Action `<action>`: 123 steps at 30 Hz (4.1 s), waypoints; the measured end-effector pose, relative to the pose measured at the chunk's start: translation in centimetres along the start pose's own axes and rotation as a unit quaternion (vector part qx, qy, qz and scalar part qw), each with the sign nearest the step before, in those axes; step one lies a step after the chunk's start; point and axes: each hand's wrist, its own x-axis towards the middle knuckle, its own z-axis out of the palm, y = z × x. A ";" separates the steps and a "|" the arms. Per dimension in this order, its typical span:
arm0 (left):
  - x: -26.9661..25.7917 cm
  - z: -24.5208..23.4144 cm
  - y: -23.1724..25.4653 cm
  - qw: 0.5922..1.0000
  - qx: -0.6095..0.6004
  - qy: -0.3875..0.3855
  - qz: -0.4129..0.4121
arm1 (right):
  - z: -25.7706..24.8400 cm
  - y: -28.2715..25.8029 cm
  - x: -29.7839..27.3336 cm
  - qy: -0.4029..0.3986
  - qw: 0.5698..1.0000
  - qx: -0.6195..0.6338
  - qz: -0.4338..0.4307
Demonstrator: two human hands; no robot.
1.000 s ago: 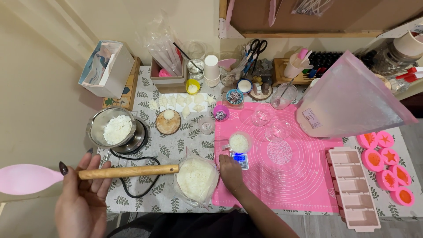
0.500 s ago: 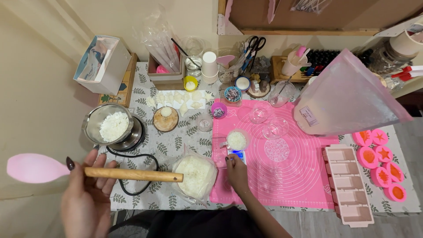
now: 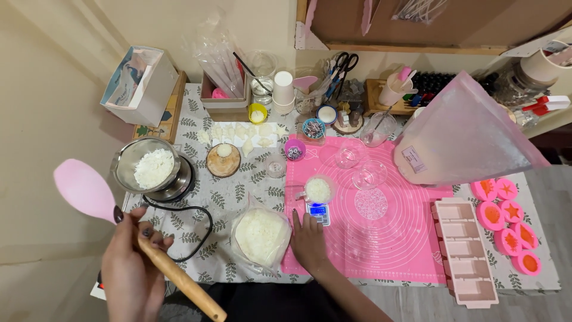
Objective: The person weighs white wax pellets in a small container on a digital scale, adds pellets from a large bag, then pours the weighed wax into a metal melting pot on a hot plate and stirs it with a spatula as it melts.
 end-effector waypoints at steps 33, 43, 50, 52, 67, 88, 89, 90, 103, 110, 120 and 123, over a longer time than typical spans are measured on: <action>0.8 -1.6 0.3 0.998 -0.044 -0.027 0.026 | -1.2 1.7 -0.3 0.104 0.787 0.479 0.375; 0.8 -1.9 0.9 1.000 -0.023 -0.016 -0.003 | -3.5 5.1 4.6 0.177 0.902 0.337 0.205; 0.2 -3.6 0.7 1.000 -0.020 -0.016 0.004 | -4.9 5.7 1.8 0.117 0.897 0.365 0.221; 0.4 -4.4 0.4 0.999 -0.029 -0.010 0.015 | -3.5 6.1 -0.6 0.137 0.901 0.345 0.226; -0.6 -1.7 0.7 1.000 -0.002 -0.009 0.015 | -1.3 4.1 -5.4 0.100 0.988 0.120 0.004; -7.1 7.3 -2.9 0.975 -0.033 -0.215 0.047 | -24.4 -6.6 -2.8 -0.182 0.766 0.614 -0.064; -7.6 8.4 -3.7 0.975 -0.037 -0.214 0.051 | -24.2 -7.0 -2.9 -0.182 0.767 0.611 -0.068; -8.0 9.4 -4.4 0.968 -0.025 -0.245 0.057 | -24.1 -7.4 -2.9 -0.204 0.737 0.645 -0.011; -3.7 3.2 -11.0 0.981 0.013 -0.150 0.120 | -23.7 8.1 0.9 0.077 0.812 0.575 0.062; -3.8 -0.2 -11.3 0.986 0.119 -0.088 0.078 | -26.8 11.1 19.6 0.248 0.931 0.269 -0.007; -4.6 -3.3 -10.2 0.982 0.153 -0.087 0.069 | -12.4 17.7 37.6 0.257 0.940 0.222 0.017; -5.2 -2.2 -8.6 0.973 0.208 -0.088 0.043 | -9.5 19.0 38.7 0.188 0.964 0.186 0.040</action>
